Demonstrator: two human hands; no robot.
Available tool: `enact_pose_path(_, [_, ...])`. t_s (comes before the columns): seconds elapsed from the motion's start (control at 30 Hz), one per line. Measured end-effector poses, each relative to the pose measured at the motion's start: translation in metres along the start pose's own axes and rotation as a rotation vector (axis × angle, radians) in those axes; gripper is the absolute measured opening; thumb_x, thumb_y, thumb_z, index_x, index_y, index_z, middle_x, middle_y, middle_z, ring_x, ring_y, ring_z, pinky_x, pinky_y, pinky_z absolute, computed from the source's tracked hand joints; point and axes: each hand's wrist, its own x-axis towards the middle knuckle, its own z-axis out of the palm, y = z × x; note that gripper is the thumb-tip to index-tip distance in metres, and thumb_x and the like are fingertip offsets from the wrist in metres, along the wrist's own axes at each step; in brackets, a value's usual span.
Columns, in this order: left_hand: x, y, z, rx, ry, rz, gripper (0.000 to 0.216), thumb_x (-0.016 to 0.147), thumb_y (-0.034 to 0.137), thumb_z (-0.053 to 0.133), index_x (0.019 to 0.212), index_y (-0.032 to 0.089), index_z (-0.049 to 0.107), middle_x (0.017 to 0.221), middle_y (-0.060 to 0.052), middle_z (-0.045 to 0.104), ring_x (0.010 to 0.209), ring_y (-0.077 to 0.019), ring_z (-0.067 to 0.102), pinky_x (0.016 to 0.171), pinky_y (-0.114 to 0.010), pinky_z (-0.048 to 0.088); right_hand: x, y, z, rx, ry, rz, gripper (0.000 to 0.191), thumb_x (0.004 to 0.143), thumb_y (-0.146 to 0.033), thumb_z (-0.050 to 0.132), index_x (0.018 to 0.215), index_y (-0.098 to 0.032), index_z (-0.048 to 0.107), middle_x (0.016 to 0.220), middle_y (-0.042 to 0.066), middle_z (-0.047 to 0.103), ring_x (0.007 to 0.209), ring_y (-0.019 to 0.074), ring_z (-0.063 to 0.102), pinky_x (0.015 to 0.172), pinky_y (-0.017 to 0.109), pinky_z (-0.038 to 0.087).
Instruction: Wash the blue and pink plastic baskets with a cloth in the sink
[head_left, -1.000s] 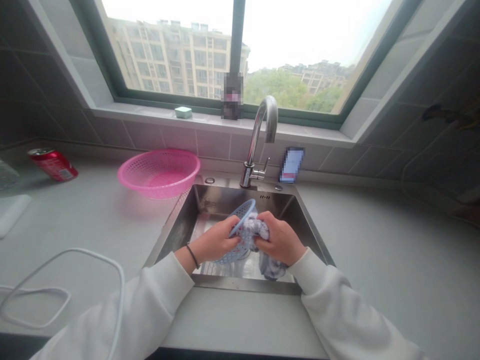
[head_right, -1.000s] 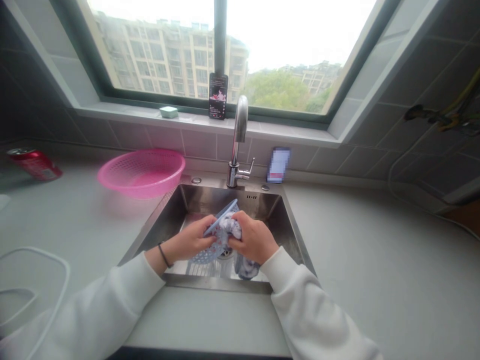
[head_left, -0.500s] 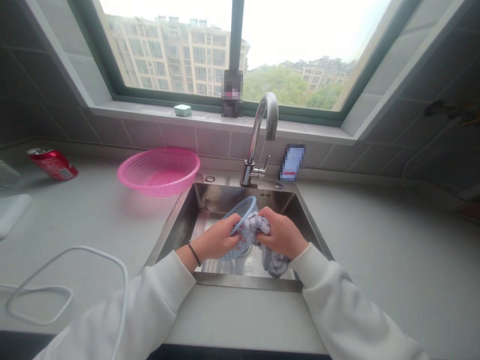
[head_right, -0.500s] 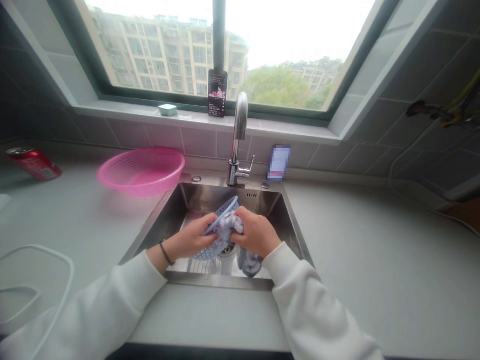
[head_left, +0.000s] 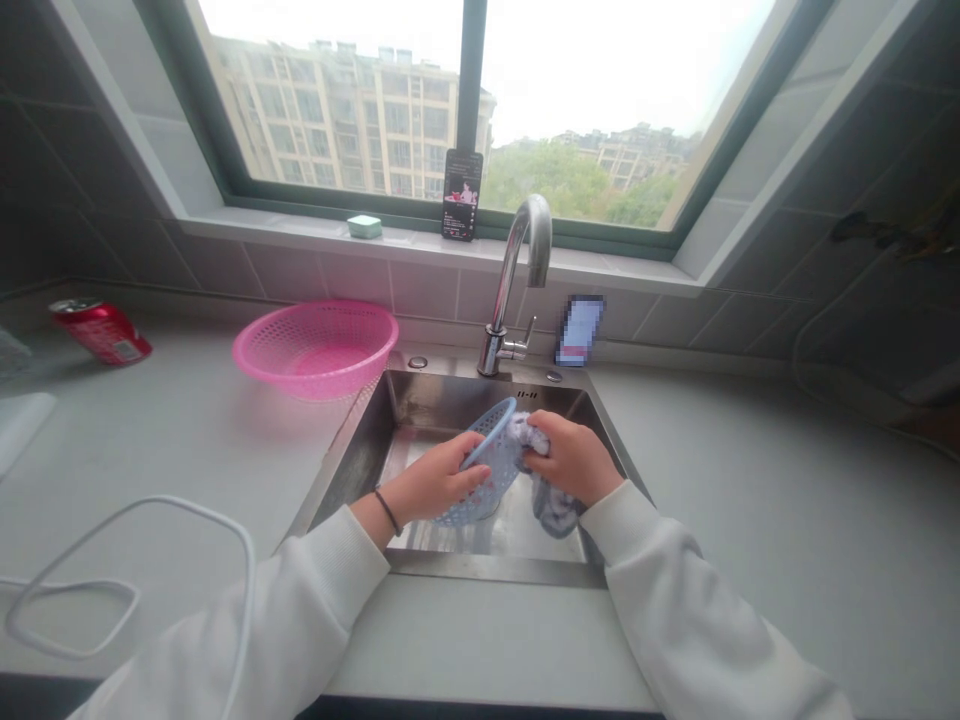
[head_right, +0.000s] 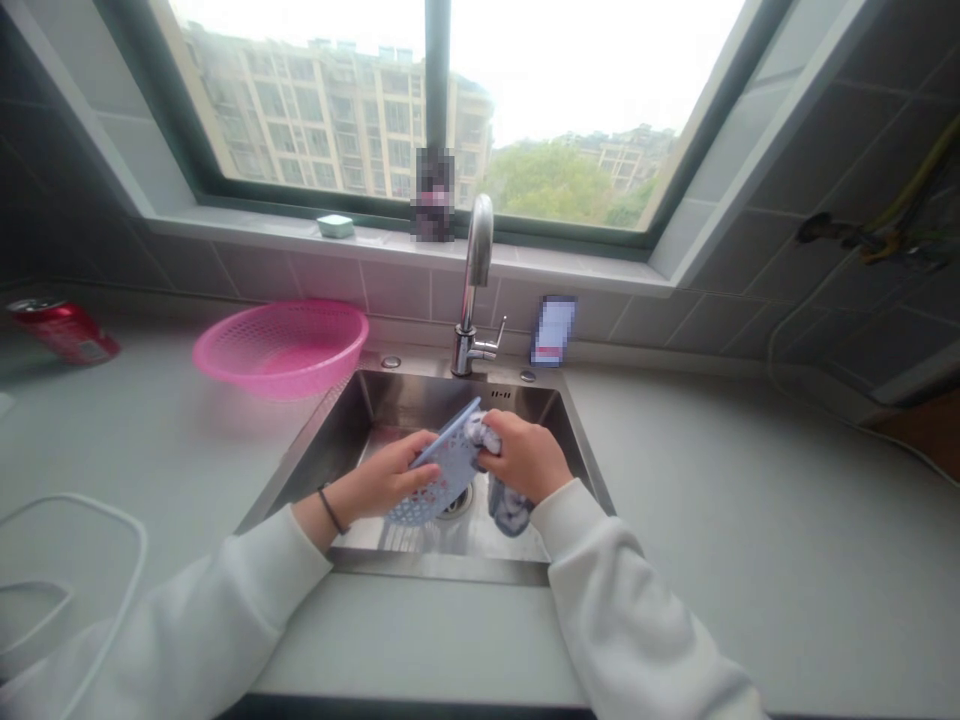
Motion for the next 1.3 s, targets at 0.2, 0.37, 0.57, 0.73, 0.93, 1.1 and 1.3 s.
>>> enact_pose_path(0.2, [0.001, 0.004, -0.006, 0.006, 0.068, 0.052, 0.026, 0.091, 0.022, 0.052, 0.116, 0.02, 0.06, 0.111, -0.006, 0.069, 0.101, -0.0227, 0.064, 0.089, -0.033, 0.048, -0.002, 0.003, -0.002, -0.016, 0.039, -0.016, 0.045, 0.081, -0.022, 0.064, 0.126, -0.024, 0.06, 0.108, 0.006, 0.072, 0.084, 0.0218, 0.067, 0.072, 0.029, 0.045])
enact_pose_path(0.37, [0.0, 0.001, -0.008, 0.138, 0.143, 0.018, 0.02, 0.088, 0.016, 0.05, 0.104, 0.021, 0.061, 0.095, -0.003, 0.068, 0.089, -0.0206, 0.063, 0.082, -0.031, 0.047, -0.01, -0.024, 0.007, -0.123, -0.076, -0.254, 0.039, 0.085, -0.023, 0.063, 0.124, -0.029, 0.064, 0.098, 0.003, 0.067, 0.074, 0.0161, 0.063, 0.062, 0.025, 0.038])
enact_pose_path(0.57, [0.002, -0.001, -0.002, 0.114, 0.154, -0.013, 0.026, 0.088, 0.018, 0.049, 0.109, 0.02, 0.064, 0.097, -0.004, 0.073, 0.088, -0.0221, 0.066, 0.081, -0.032, 0.049, 0.0, -0.002, 0.006, -0.145, 0.013, -0.033, 0.037, 0.087, -0.023, 0.06, 0.121, -0.033, 0.068, 0.093, 0.001, 0.064, 0.067, 0.0144, 0.06, 0.061, 0.025, 0.036])
enact_pose_path(0.73, [0.005, -0.009, 0.004, 0.074, 0.155, -0.009, 0.027, 0.09, 0.02, 0.05, 0.113, 0.021, 0.063, 0.106, -0.004, 0.073, 0.097, -0.0226, 0.066, 0.086, -0.032, 0.049, -0.006, -0.011, 0.009, -0.13, -0.014, -0.184, 0.033, 0.085, -0.022, 0.062, 0.116, -0.031, 0.069, 0.093, 0.001, 0.064, 0.072, 0.015, 0.06, 0.062, 0.024, 0.037])
enact_pose_path(0.93, [0.006, -0.017, 0.001, 0.097, 0.134, -0.074, 0.03, 0.089, 0.02, 0.05, 0.116, 0.022, 0.061, 0.109, -0.004, 0.071, 0.099, -0.0225, 0.065, 0.09, -0.035, 0.049, -0.003, -0.013, 0.012, -0.145, -0.06, -0.144, 0.034, 0.086, -0.024, 0.063, 0.118, -0.034, 0.069, 0.096, 0.001, 0.065, 0.071, 0.0148, 0.061, 0.061, 0.025, 0.035])
enact_pose_path(1.1, [0.006, -0.015, 0.002, 0.075, 0.156, -0.096, 0.03, 0.087, 0.02, 0.049, 0.114, 0.022, 0.062, 0.094, -0.002, 0.07, 0.084, -0.0197, 0.064, 0.076, -0.03, 0.048, -0.001, -0.011, 0.011, -0.163, -0.043, -0.105, 0.033, 0.086, -0.025, 0.063, 0.117, -0.034, 0.069, 0.096, 0.001, 0.064, 0.072, 0.0152, 0.062, 0.061, 0.025, 0.035])
enact_pose_path(1.3, [0.007, -0.01, 0.004, 0.1, 0.281, -0.13, 0.025, 0.082, 0.016, 0.049, 0.101, 0.021, 0.066, 0.086, -0.002, 0.07, 0.078, -0.0199, 0.064, 0.072, -0.029, 0.047, -0.003, -0.015, 0.013, -0.13, -0.07, -0.164, 0.034, 0.086, -0.026, 0.064, 0.118, -0.035, 0.068, 0.097, 0.0, 0.065, 0.072, 0.0147, 0.061, 0.06, 0.025, 0.035])
